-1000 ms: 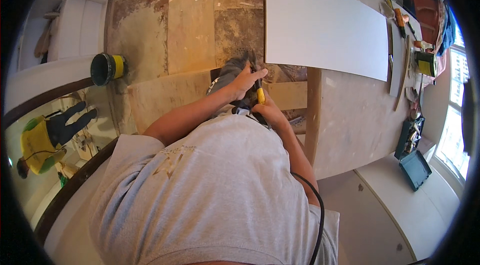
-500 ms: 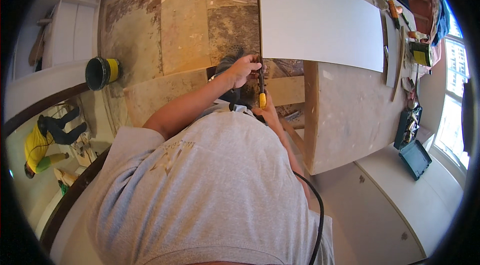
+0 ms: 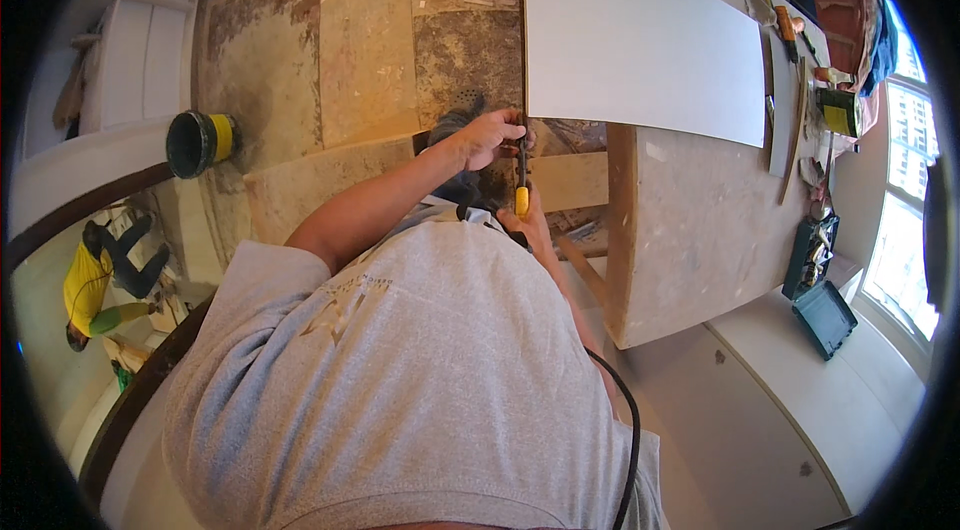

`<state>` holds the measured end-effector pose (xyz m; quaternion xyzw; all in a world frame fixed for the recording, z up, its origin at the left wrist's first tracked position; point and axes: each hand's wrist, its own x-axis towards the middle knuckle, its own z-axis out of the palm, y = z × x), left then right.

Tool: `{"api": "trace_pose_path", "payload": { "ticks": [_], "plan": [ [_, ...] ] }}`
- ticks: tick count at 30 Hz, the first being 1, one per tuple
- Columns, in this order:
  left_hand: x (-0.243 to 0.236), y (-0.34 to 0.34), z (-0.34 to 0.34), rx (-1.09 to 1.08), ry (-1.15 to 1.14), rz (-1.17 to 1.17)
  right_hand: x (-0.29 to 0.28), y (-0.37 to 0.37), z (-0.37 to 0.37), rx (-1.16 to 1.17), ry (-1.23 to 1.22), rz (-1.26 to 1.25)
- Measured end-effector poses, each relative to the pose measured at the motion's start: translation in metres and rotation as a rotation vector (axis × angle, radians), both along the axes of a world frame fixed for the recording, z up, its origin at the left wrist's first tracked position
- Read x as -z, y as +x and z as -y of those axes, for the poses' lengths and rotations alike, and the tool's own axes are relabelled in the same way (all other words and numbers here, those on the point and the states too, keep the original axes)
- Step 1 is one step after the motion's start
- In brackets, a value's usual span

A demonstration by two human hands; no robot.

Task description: The person uses a wooden straight edge to measure and mark a white board, then uses shears to trim the edge of the board while at a wooden workbench.

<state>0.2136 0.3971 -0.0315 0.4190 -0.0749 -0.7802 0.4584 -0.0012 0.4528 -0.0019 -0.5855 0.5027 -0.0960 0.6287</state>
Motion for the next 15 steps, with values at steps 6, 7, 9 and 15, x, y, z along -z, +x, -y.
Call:
{"api": "trace_pose_path", "payload": {
  "ticks": [6, 7, 9, 15],
  "plan": [
    [0.003, 0.003, 0.0, 0.013, 0.028, -0.045, 0.007, -0.006, 0.001, 0.033, 0.124, 0.041],
    [0.003, 0.003, 0.001, 0.007, -0.013, -0.059, 0.008, -0.007, 0.002, 0.026, 0.107, 0.04],
    [0.003, 0.004, 0.002, -0.005, 0.008, -0.06, 0.009, -0.008, 0.005, 0.006, 0.103, 0.022],
    [-0.001, 0.006, 0.005, 0.01, 0.046, -0.036, -0.006, -0.009, 0.018, -0.115, 0.073, -0.156]
  ]
}}
